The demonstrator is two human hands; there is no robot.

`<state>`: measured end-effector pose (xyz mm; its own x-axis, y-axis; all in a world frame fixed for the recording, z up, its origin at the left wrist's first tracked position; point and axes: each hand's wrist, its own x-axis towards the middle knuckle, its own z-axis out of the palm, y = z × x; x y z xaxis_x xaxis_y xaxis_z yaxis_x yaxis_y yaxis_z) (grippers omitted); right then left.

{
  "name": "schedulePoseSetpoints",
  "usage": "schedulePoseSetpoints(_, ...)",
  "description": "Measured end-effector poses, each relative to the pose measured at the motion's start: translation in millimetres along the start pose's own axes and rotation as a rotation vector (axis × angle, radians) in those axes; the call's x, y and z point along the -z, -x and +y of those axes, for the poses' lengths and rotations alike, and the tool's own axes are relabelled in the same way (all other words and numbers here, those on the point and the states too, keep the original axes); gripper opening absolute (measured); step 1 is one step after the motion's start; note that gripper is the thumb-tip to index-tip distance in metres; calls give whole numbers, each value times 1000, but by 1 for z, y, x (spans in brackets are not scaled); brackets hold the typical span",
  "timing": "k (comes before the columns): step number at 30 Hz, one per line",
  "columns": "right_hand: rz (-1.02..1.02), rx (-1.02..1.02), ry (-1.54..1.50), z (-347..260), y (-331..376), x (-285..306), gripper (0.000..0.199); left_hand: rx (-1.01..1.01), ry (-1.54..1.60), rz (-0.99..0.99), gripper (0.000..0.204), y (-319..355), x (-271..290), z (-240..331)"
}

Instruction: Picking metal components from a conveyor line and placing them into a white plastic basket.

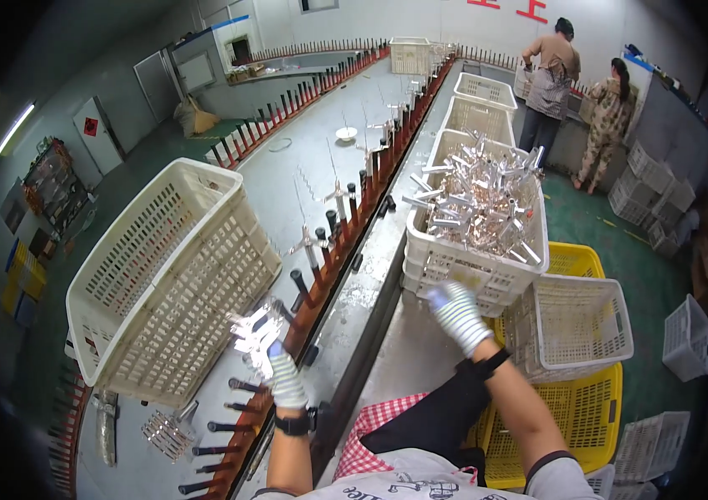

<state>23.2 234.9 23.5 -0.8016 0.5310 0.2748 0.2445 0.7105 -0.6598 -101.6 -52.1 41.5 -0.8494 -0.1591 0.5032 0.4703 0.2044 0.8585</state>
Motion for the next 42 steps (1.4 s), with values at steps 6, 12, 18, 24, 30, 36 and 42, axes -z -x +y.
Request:
schedulePoseSetpoints(6, 10, 195, -618, -126, -36, -130, 34, 149, 73, -197, 24, 3, 42, 95)
schedulePoseSetpoints(12, -56, 78, -840, -181, -51, -158, 23, 298, 568, -29, 39, -12, 46, 88)
schedulePoseSetpoints(18, 289, -78, -771, -135, -70, -134, 22, 310, 597, -41, 41, -15, 34, 78)
schedulePoseSetpoints(24, -88, -35, -597, -151, -96, -151, 21, 480, 650, -152, 39, -7, 23, 44)
schedulePoseSetpoints(30, 340, -223, -1724, -139, -91, -99, 20, 530, 755, -147, 38, -11, 30, 39)
schedulePoseSetpoints(36, 69, 225, -254, -111, -144, -137, 24, 509, 734, -128, 43, 0, 19, 22)
schedulePoseSetpoints(42, 182, 330, -581, -107, -165, -146, 29, 869, 1052, -82, 49, -7, 40, -20)
